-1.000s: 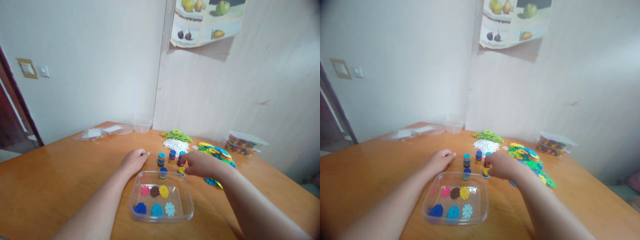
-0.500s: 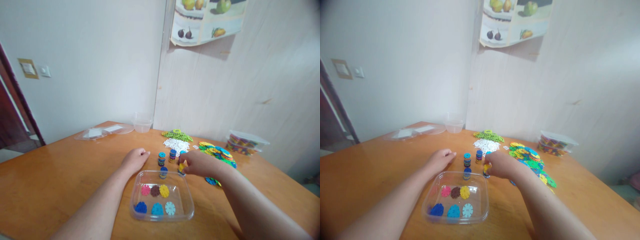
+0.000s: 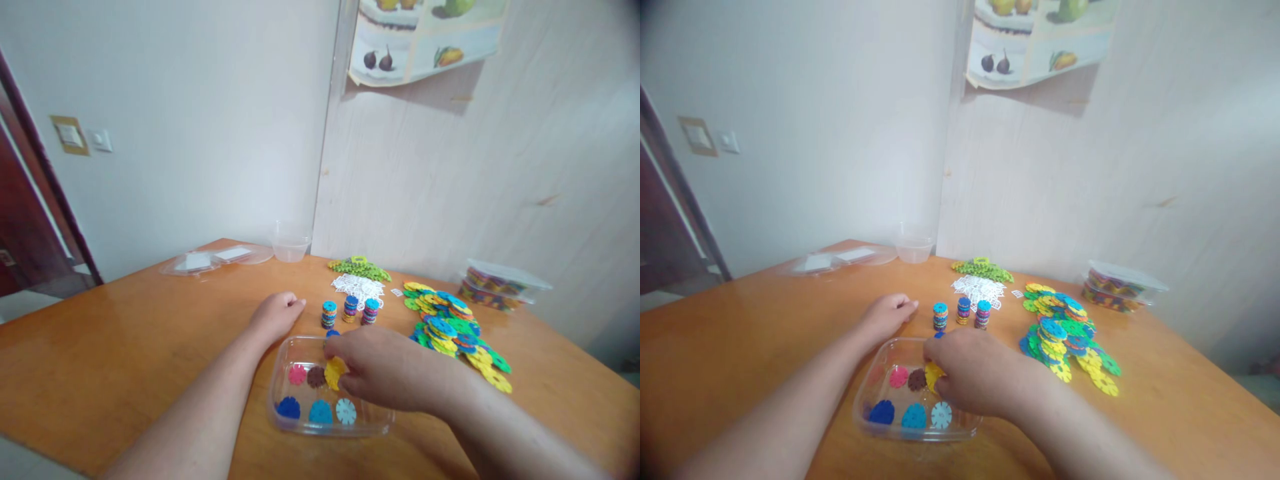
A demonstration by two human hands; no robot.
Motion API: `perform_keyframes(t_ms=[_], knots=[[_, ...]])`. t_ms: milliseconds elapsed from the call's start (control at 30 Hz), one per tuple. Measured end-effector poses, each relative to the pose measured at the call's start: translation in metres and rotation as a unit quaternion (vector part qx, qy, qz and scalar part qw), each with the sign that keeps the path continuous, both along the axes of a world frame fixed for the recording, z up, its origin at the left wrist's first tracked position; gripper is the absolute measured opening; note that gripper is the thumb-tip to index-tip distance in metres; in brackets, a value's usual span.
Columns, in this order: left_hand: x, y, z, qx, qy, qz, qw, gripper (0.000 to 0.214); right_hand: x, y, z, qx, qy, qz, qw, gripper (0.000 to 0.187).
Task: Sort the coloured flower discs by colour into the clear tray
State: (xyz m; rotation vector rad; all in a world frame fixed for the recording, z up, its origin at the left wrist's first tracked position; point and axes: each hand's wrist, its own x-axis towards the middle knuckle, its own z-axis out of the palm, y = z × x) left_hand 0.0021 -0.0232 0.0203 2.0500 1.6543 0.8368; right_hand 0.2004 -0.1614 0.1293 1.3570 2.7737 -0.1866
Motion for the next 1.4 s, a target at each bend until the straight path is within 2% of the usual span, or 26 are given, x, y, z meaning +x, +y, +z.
perform_keyframes(t_ms=[167, 433, 700, 1033, 1400], knots=[[0.001, 0.000, 0.001, 0.001, -0.002, 0.000, 1.000, 0.042, -0.005, 0.005, -0.009, 0.005, -0.056, -0.003, 0.998, 0.028], [0.002, -0.003, 0.005, -0.002, 0.004, -0.002, 1.000, 0.040, -0.010, 0.007, -0.014, -0.017, -0.072, -0.012, 0.997, 0.030], [0.002, -0.002, 0.005, -0.004, 0.008, 0.000, 1.000, 0.041, -0.014, 0.006, -0.011, -0.050, -0.082, -0.023, 0.995, 0.031], [0.001, -0.001, 0.003, 0.005, 0.010, -0.001, 1.000, 0.041, -0.010, 0.007, -0.015, -0.028, -0.082, -0.018, 0.996, 0.031], [0.000, 0.000, 0.001, 0.010, 0.009, -0.008, 1.000, 0.041, -0.010, 0.006, -0.012, -0.035, -0.070, -0.009, 0.997, 0.030]])
